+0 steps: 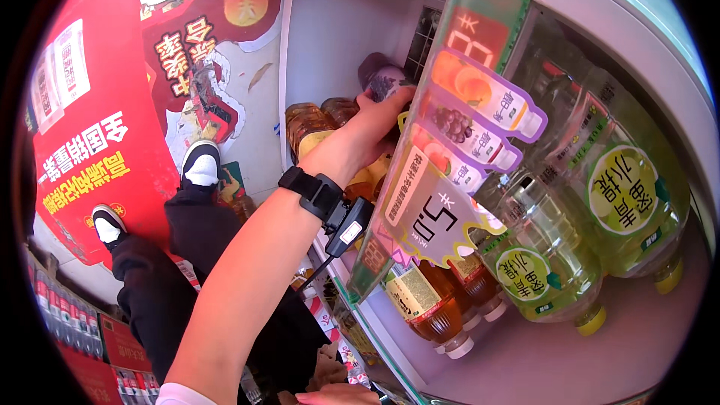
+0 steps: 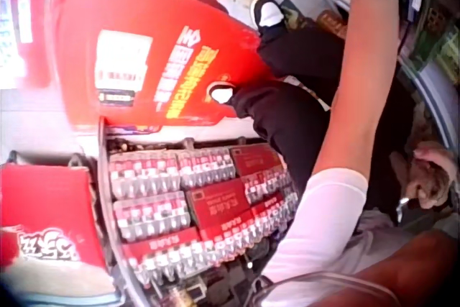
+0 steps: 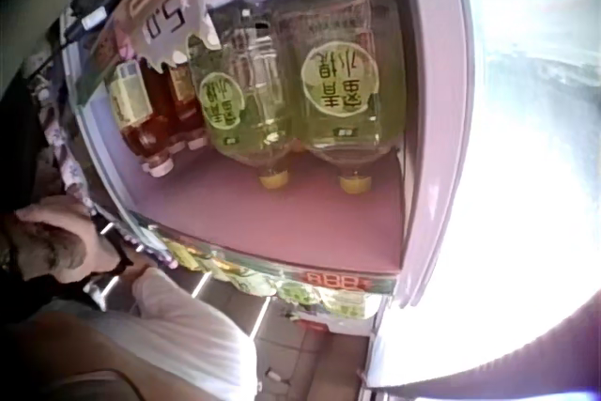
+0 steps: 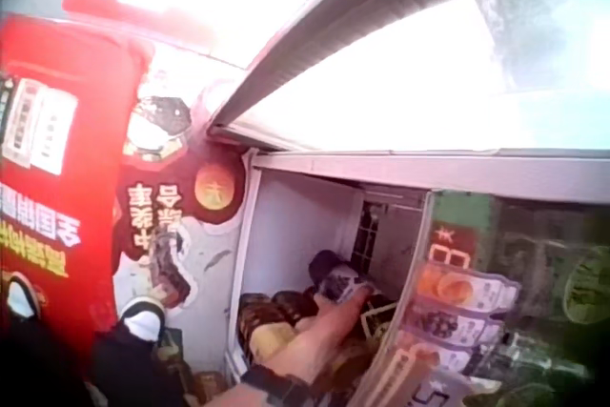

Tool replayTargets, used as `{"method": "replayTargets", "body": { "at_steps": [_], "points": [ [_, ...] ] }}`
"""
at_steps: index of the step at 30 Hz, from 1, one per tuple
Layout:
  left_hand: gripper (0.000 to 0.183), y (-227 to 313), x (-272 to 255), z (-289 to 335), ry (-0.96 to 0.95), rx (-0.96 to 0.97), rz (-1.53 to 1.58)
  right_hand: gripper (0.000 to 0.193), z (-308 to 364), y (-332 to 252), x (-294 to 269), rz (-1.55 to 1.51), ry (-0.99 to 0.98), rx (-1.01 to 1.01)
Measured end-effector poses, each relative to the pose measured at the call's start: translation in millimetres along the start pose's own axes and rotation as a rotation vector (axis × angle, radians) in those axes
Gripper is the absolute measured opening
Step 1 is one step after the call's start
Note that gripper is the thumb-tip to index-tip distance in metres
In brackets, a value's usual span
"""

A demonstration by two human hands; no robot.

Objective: The person takes bottled beverages from a refrigerator and wipes them down with a cloth before placing them back in the refrigerator.

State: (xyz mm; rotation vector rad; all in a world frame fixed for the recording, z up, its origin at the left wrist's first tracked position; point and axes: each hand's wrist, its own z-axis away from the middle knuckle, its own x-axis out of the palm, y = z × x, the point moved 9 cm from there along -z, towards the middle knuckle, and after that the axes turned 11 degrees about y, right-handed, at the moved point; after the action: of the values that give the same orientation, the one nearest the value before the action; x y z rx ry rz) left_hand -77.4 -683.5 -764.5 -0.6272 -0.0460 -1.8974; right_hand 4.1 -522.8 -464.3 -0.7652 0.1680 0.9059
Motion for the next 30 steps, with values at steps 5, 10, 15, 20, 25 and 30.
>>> {"method": "replayTargets", "body": {
  "at_steps": [5, 10, 15, 20, 25, 30],
  "points": [
    [0.082, -5.7, -3.3, -15.0, 0.098, 0.232, -0.794, 0.040, -5.0, 3.1, -9.3, -0.048, 0.016, 0.032],
    [0.060, -3.2, 18.5, -8.2, 0.077, 0.560, -0.955, 0.044, -1.0, 6.2, -15.4, -0.085, 0.029, 0.086],
    [0.044, -11.6, 10.6, -9.1, -0.119, 0.562, -1.156, 0.058, 7.1, 6.4, -21.5, -0.027, 0.015, 0.179],
    [0.044, 5.1, -19.0, 23.2, -0.023, 0.632, -1.006, 0.082, 43.5, 26.7, -32.1, -0.060, 0.209, 0.371],
    [0.033, 58.1, -99.9, 91.2, 0.210, 0.784, -0.790, 0.061, 66.7, 10.0, -5.6, -0.366, 0.215, 0.155],
    [0.040, 79.3, -206.2, 199.2, 0.528, 0.618, -1.034, 0.040, 92.2, 64.3, -1.3, -0.013, 0.410, 0.257]
  ]
}}
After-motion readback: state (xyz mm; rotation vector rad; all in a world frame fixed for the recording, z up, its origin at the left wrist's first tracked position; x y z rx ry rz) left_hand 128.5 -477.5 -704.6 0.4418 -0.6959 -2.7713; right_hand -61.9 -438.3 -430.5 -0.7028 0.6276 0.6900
